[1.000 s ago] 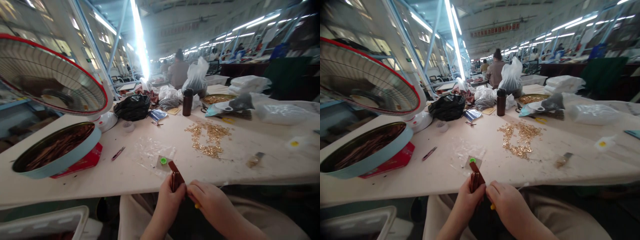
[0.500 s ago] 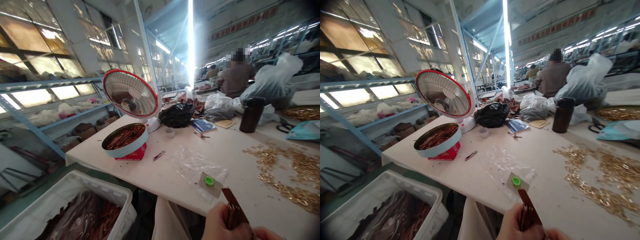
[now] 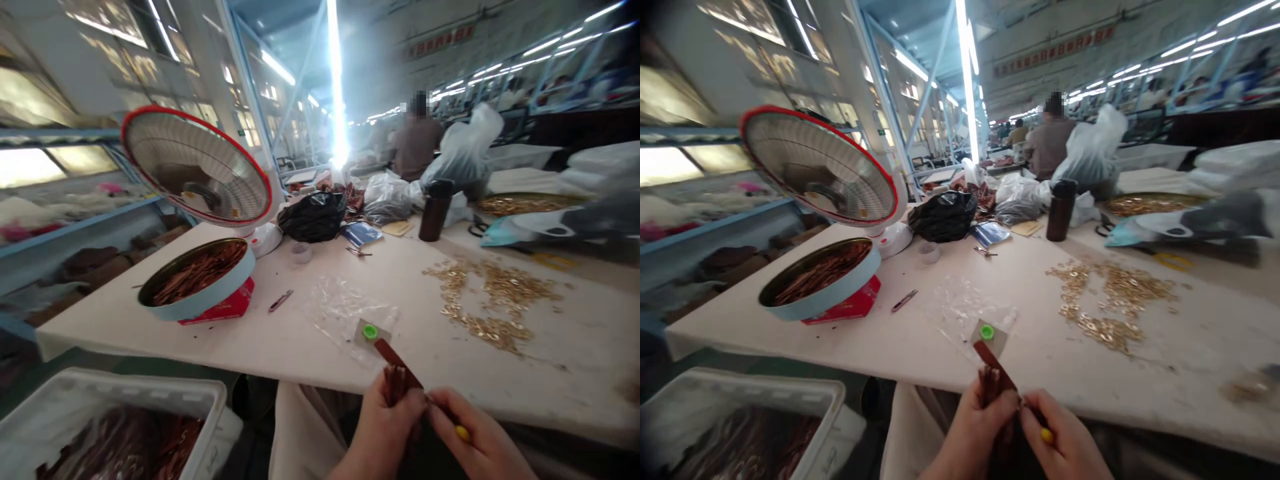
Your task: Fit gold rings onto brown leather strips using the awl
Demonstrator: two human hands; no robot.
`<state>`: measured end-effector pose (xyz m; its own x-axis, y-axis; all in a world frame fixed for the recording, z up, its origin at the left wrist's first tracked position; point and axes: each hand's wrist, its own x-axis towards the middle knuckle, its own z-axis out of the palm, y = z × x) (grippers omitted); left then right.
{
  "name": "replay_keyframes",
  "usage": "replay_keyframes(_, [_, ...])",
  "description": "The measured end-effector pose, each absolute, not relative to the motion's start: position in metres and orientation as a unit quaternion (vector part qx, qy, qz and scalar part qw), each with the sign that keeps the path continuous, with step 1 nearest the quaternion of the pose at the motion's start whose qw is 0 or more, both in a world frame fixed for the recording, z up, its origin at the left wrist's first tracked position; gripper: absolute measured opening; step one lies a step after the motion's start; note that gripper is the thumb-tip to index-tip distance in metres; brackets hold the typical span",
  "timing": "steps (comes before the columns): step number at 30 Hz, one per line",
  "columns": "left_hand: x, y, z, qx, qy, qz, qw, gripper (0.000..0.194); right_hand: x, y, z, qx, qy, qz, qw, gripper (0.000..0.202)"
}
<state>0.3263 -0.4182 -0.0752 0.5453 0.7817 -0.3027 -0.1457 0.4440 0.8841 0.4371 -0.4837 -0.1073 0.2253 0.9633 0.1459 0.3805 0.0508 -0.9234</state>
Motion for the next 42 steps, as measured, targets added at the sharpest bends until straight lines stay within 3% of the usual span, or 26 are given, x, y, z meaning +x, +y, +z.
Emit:
replay_keyframes(9, [0.322,-0.416,-0.086,0.484,0.416,0.302,0.708,0.022,0.424,-0.479,-0.088,-0.646,-0.490,0.320,0.491,0.020])
replay_keyframes(15, [0.323,-0.419,-0.084,0.482,0.414,0.272,0.722,0.018,0.434,-0.486,-0.086,-0.602,-0.460,0.411,0.506,0.030])
replay_keyframes(21, [0.327,-0.424,-0.083,0.504,0.407,0.304,0.699,0.018,0.432,-0.486,-0.092,-0.634,-0.446,0.348,0.527,0.033])
replay_keyframes(25, [0.326,-0.417,-0.083,0.448,0.415,0.260,0.748,0.018,0.433,-0.490,-0.092,-0.614,-0.477,0.366,0.510,0.029])
replay_keyframes(29, [0.322,-0.413,-0.081,0.374,0.367,0.198,0.828,0.016,0.442,-0.498,-0.088,-0.626,-0.581,0.223,0.470,0.010])
replay_keyframes(33, [0.321,-0.422,-0.084,0.448,0.388,0.196,0.781,0.018,0.447,-0.500,-0.088,-0.592,-0.669,0.113,0.435,0.017])
replay_keyframes(37, [0.318,-0.430,-0.086,0.585,0.390,0.230,0.673,0.015,0.446,-0.497,-0.088,-0.621,-0.601,0.182,0.468,0.018])
replay_keyframes(42, [0.316,-0.430,-0.082,0.661,0.354,0.201,0.630,0.013,0.446,-0.495,-0.090,-0.648,-0.520,0.299,0.469,0.014])
